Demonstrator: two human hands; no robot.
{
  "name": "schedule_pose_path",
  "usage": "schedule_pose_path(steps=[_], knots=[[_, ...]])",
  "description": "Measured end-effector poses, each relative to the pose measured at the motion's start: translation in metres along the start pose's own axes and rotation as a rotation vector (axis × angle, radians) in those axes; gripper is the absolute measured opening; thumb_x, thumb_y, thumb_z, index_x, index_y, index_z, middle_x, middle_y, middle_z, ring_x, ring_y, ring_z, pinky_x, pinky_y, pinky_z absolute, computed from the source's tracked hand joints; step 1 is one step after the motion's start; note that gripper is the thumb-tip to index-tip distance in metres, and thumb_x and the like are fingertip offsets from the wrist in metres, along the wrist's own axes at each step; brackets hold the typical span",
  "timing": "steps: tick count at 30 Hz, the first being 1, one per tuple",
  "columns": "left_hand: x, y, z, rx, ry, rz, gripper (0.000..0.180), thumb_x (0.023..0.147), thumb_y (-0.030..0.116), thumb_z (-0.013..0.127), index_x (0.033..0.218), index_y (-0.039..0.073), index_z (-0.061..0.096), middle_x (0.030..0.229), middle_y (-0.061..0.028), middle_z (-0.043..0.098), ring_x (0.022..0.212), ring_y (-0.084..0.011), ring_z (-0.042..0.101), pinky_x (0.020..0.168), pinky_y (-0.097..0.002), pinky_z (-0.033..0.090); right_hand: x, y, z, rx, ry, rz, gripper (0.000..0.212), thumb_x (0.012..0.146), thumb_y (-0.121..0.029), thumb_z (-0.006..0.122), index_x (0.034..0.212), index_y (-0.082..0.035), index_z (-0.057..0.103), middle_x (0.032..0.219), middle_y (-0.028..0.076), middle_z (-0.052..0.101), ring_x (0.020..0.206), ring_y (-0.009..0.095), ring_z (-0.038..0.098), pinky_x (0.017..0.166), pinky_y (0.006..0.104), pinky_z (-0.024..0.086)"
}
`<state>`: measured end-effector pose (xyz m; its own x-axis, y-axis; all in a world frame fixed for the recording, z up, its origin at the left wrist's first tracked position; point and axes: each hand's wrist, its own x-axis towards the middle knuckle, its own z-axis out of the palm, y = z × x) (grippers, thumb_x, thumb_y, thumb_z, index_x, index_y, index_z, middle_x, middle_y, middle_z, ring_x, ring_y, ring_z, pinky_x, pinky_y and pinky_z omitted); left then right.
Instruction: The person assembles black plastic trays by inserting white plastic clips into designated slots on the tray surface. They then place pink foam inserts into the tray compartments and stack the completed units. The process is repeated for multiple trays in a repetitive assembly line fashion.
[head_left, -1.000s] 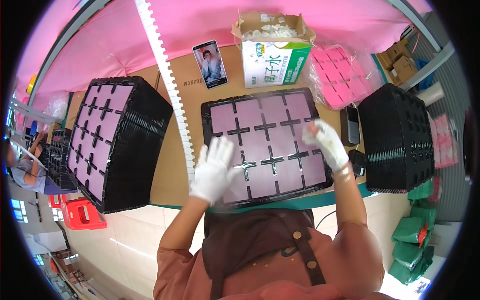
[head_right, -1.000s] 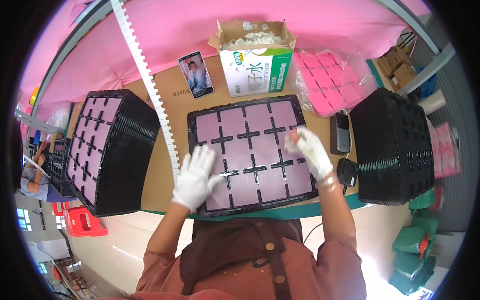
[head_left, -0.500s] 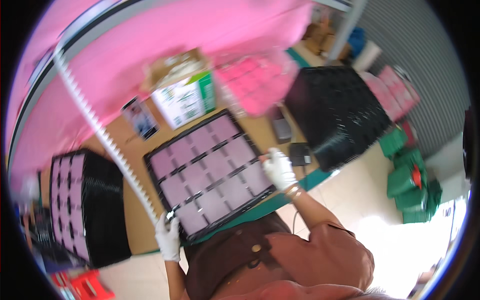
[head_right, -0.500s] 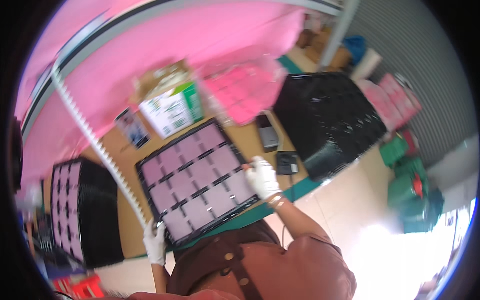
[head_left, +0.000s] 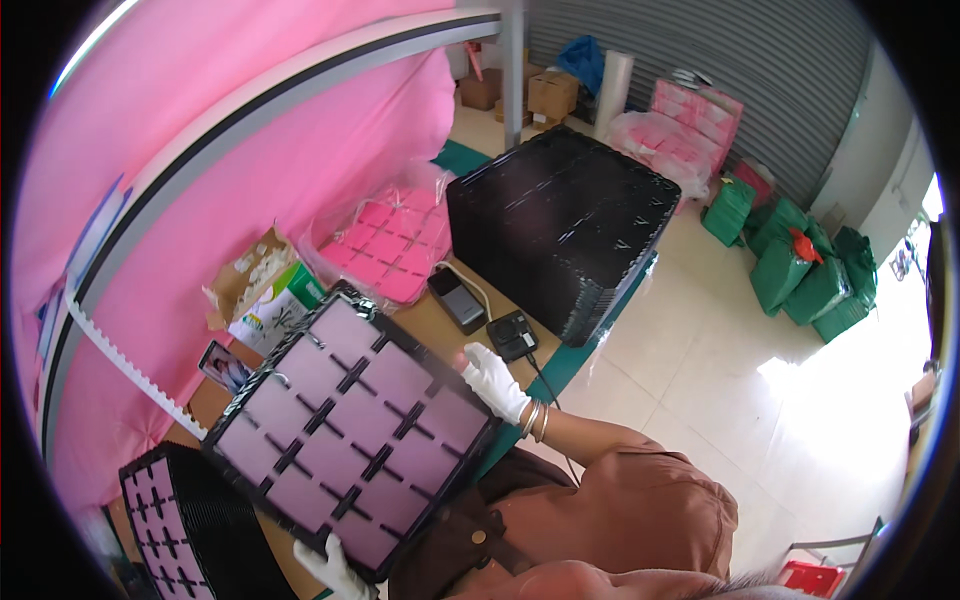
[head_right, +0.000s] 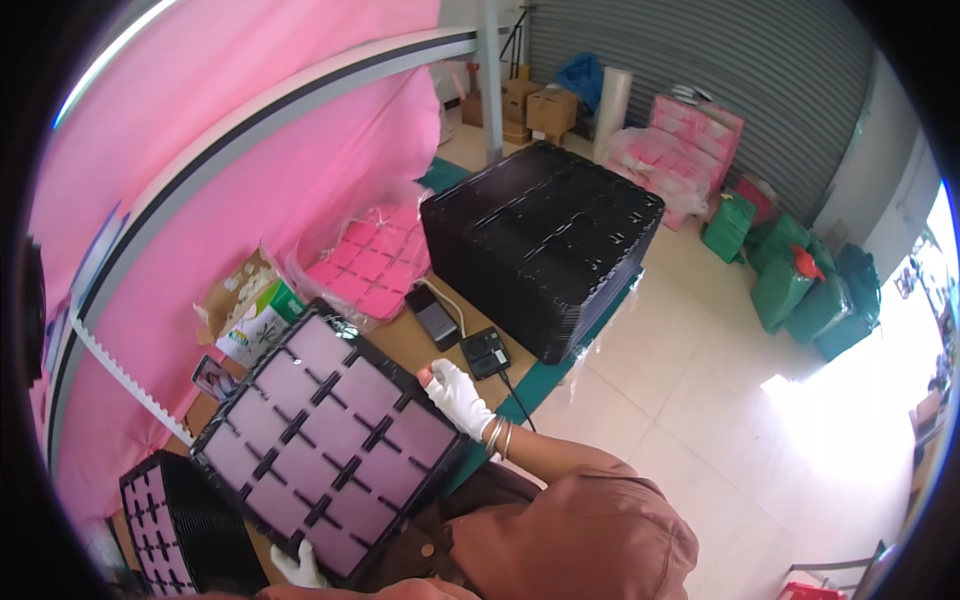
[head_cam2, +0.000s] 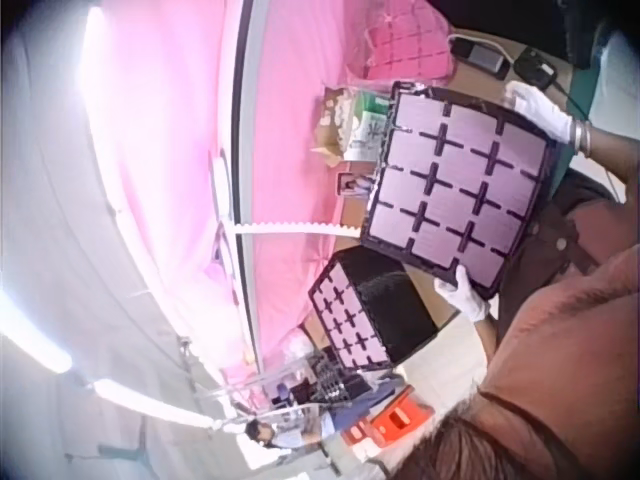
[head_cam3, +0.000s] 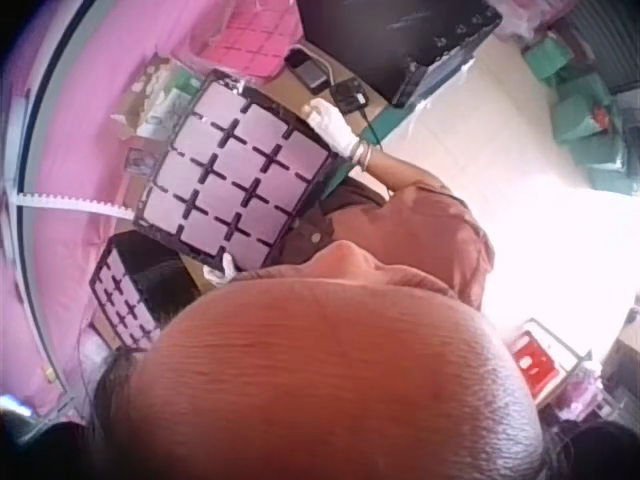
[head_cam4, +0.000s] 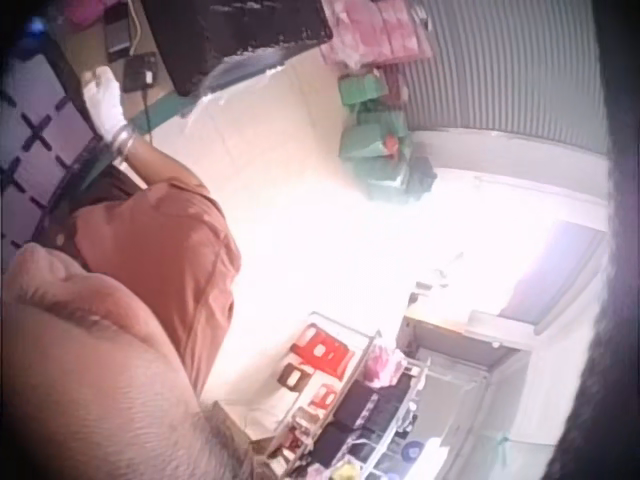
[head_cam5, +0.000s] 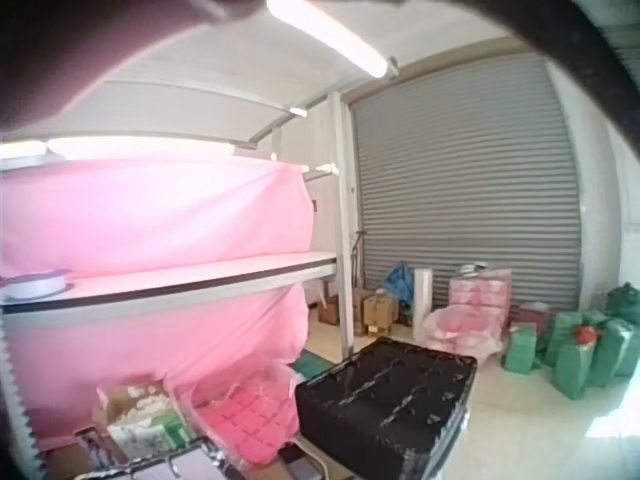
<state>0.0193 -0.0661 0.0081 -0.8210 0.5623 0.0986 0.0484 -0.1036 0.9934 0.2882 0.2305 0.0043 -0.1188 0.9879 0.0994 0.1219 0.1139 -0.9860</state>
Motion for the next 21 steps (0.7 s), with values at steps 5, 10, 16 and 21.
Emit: schedule_pose_path(steps=[5, 10, 16, 21], knots=[[-0.015, 0.115, -0.029, 0.040, 0.262, 0.233, 0.076, 0.076, 0.010, 0.077, 0.140, 0.005, 0.037, 0.134, -0.0184, 0.047, 0.114, -0.0327, 0.050, 0.096, -0.0514, 0.045, -0.010, -0.008, 0.001, 0.336, -0.263, -0.009, 0.041, 0.100, -0.040, 0.052, 0.105, 0.000, 0.059, 0.085, 0.006, 0.065, 0.074, 0.013, 0.060, 0.068, 0.0290, 0.050], [-0.003, 0.165, -0.099, 0.339, 0.588, 0.790, 0.066, 0.080, 0.020, 0.073, 0.135, -0.005, 0.046, 0.134, -0.0236, 0.049, 0.117, -0.0322, 0.049, 0.098, -0.0472, 0.042, -0.034, -0.011, 0.001, -0.350, -0.183, -0.121, 0.019, 0.086, -0.015, 0.067, 0.096, 0.001, 0.064, 0.083, 0.014, 0.067, 0.078, 0.031, 0.065, 0.069, 0.0404, 0.051], [-0.012, 0.196, -0.079, 0.163, 0.654, 0.598, 0.059, 0.081, 0.023, 0.072, 0.130, -0.002, 0.051, 0.130, -0.0190, 0.052, 0.111, -0.0292, 0.053, 0.093, -0.0444, 0.045, -0.051, 0.022, -0.001, -0.456, -0.064, -0.504, 0.022, 0.077, -0.017, 0.075, 0.095, -0.008, 0.067, 0.088, 0.010, 0.067, 0.086, 0.031, 0.064, 0.075, 0.0440, 0.051], [-0.017, 0.215, -0.099, 0.022, 0.736, 0.454, 0.053, 0.082, 0.025, 0.071, 0.126, 0.000, 0.055, 0.126, -0.0152, 0.054, 0.106, -0.0267, 0.056, 0.089, -0.0421, 0.048, -0.049, 0.022, 0.002, -0.453, -0.070, -0.633, 0.018, 0.075, -0.011, 0.074, 0.091, -0.008, 0.068, 0.086, 0.010, 0.067, 0.082, 0.031, 0.064, 0.073, 0.0439, 0.051]])
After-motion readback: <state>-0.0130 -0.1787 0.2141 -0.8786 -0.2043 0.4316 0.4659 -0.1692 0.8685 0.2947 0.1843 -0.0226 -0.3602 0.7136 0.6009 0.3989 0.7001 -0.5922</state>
